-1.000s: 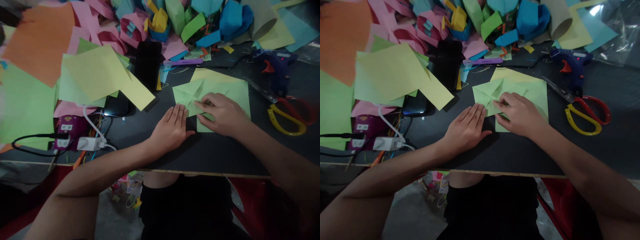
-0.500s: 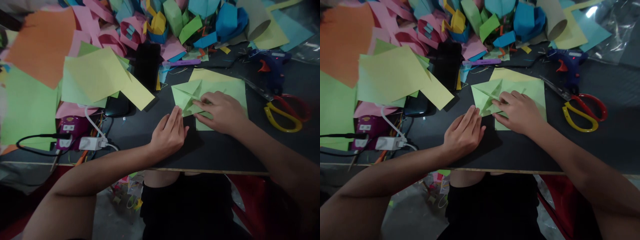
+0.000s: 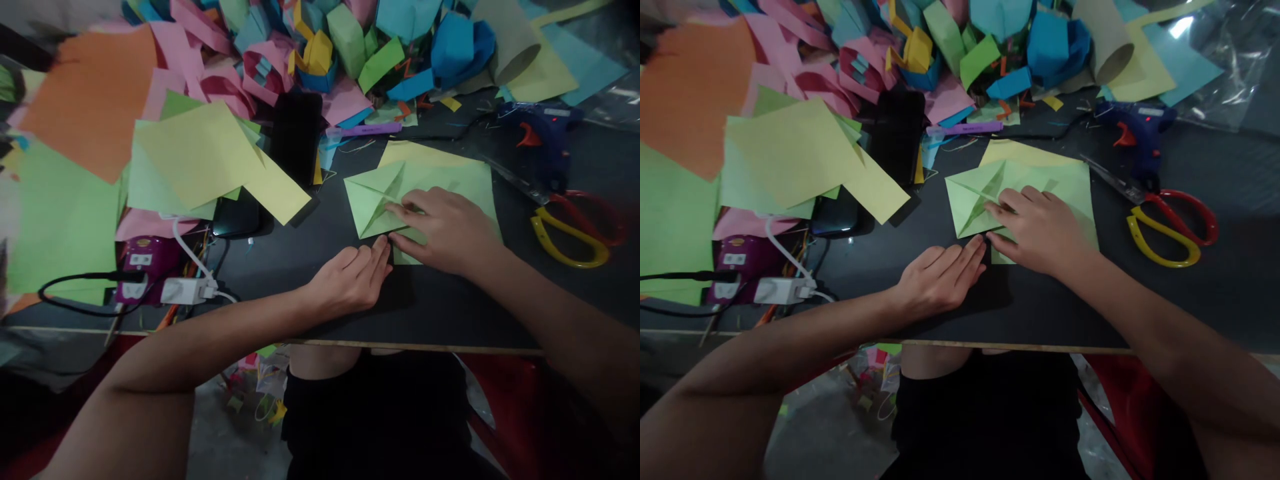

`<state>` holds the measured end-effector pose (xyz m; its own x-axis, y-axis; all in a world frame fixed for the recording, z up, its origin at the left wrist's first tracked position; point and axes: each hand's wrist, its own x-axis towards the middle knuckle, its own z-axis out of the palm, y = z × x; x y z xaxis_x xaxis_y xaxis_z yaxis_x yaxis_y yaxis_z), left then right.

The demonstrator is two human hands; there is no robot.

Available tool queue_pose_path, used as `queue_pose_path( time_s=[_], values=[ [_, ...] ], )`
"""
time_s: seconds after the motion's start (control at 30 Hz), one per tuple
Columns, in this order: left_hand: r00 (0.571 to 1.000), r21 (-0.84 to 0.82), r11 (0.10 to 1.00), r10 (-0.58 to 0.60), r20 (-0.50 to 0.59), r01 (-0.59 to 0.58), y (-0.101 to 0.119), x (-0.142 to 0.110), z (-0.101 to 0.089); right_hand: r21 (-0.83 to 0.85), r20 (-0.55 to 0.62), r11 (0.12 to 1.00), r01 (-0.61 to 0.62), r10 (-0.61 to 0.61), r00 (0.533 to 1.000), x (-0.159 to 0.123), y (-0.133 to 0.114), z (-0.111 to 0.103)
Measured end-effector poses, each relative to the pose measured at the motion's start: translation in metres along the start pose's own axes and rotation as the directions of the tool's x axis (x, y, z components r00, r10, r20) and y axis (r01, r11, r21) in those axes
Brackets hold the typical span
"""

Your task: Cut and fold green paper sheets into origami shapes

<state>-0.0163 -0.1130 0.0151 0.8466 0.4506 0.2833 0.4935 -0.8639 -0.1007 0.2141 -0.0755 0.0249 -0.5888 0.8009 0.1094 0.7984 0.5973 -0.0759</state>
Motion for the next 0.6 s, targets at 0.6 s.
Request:
queue_pose_path(
  time_s=[0.6],
  values=[
    [0.973,-0.06,0.976,-0.2,0.116,0.208,0.0093,-0.0046,0.0027,-0.067,0.006,0.997,0.029,-0.029,1.0,0.0005,-0.0018,0.0003]
  ],
)
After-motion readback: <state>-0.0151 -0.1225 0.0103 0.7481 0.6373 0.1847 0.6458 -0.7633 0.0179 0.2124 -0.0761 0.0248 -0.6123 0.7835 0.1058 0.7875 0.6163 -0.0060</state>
